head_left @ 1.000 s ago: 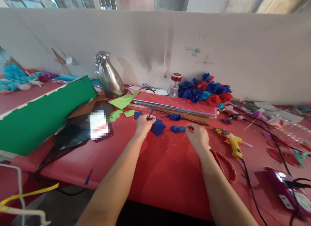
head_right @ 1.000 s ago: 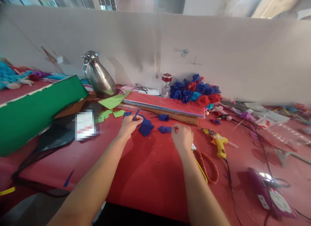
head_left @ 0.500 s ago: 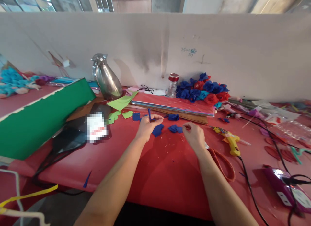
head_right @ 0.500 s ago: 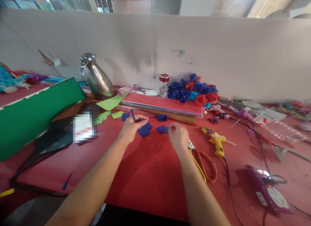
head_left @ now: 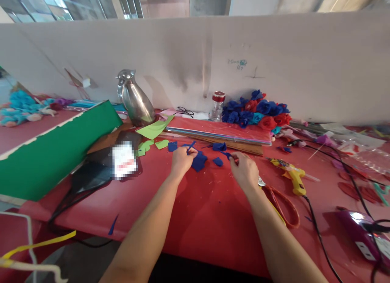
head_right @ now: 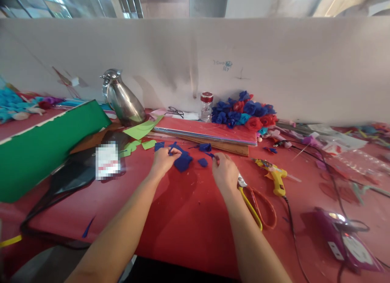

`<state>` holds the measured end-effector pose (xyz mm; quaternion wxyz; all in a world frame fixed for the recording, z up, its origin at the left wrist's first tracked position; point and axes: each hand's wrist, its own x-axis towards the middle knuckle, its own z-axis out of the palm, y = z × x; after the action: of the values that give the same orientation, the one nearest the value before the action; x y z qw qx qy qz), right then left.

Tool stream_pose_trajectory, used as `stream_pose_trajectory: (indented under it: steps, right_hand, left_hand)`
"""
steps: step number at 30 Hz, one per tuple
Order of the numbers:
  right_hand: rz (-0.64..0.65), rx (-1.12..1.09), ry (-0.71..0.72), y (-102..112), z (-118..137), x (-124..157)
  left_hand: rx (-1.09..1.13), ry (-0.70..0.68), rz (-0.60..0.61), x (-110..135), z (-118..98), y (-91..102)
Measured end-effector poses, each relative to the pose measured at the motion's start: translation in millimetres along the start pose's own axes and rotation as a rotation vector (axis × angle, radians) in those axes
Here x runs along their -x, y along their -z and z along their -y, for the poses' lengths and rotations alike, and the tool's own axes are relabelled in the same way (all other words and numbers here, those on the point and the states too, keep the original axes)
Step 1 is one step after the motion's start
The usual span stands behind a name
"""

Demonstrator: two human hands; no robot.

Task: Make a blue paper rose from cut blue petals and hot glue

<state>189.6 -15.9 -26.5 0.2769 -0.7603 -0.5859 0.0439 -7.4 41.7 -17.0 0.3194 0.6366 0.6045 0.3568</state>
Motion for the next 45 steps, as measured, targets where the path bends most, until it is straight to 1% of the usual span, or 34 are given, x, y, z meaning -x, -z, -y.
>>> stream_pose_trajectory:
  steps: [1, 2, 4, 6, 8, 13, 17, 19, 22, 24, 26, 29, 33, 36, 38, 41, 45]
  right_hand:
    - [-0.010, -0.019, 0.038, -0.8, 0.0, 0.1]
    - [-0.015, -0.042, 0.077, -2.0, -0.3, 0.2]
    - [-0.019, -0.099, 0.133, -4.3, -0.7, 0.7]
    - [-0.038, -0.157, 0.148, -5.7, -0.6, 1.4]
    - [-0.057, -0.211, 0.144, -5.8, 0.4, 2.2]
    - [-0.032, -0.349, 0.137, -5.3, 3.4, 3.6]
    - [-0.006, -0.475, 0.150, -6.2, 3.5, 4.1]
    - [-0.017, -0.476, 0.174, -6.8, 3.6, 4.8]
    - [-0.052, -0.389, 0.228, -7.9, 5.2, 6.4]
    - [-0.052, -0.344, 0.258, -8.7, 7.8, 8.0]
    - [-0.028, -0.355, 0.269, -9.4, 11.3, 9.8]
    - [0.026, -0.444, 0.233, -11.2, 17.1, 12.7]
    - [0.130, -0.607, 0.123, -17.6, 21.9, 15.1]
    - [0.218, -0.765, 0.040, -22.4, 23.6, 15.7]
    - [0.274, -0.857, 0.005, -22.9, 24.8, 15.8]
    - [0.351, -0.955, -0.065, -18.5, 27.2, 15.4]
    - [0.410, -1.096, -0.189, -9.3, 30.7, 13.7]
  left_hand:
    - [-0.070, 0.014, -0.008, -2.4, 1.3, 3.5]
    - [-0.122, 0.028, 0.009, -3.9, 1.8, 6.1]
    - [-0.170, 0.064, 0.075, -4.2, 1.1, 7.9]
    - [-0.209, 0.101, 0.136, -2.1, -0.6, 5.6]
    - [-0.271, 0.114, 0.161, 0.7, -1.8, 1.6]
    - [-0.406, 0.046, 0.164, 4.3, -1.2, -4.5]
    - [-0.388, 0.032, 0.139, 3.1, 1.6, -4.6]
    - [-0.380, 0.050, 0.131, 2.6, 2.4, -4.5]
    - [-0.404, 0.071, 0.154, 3.2, 1.1, -4.0]
    - [-0.389, 0.067, 0.139, 3.6, -0.6, -3.2]
    - [-0.333, 0.057, 0.108, 3.1, -1.8, -2.2]
    - [-0.192, 0.047, 0.100, 1.4, -1.6, -1.8]
    - [0.109, 0.064, 0.161, 2.8, -3.0, -4.5]
    - [0.378, 0.099, 0.233, 7.7, -8.1, -8.0]
    - [0.498, 0.126, 0.251, 11.1, -12.3, -9.9]
    - [0.587, 0.156, 0.252, 14.1, -17.3, -11.5]
    - [0.608, 0.170, 0.257, 15.2, -19.5, -11.8]
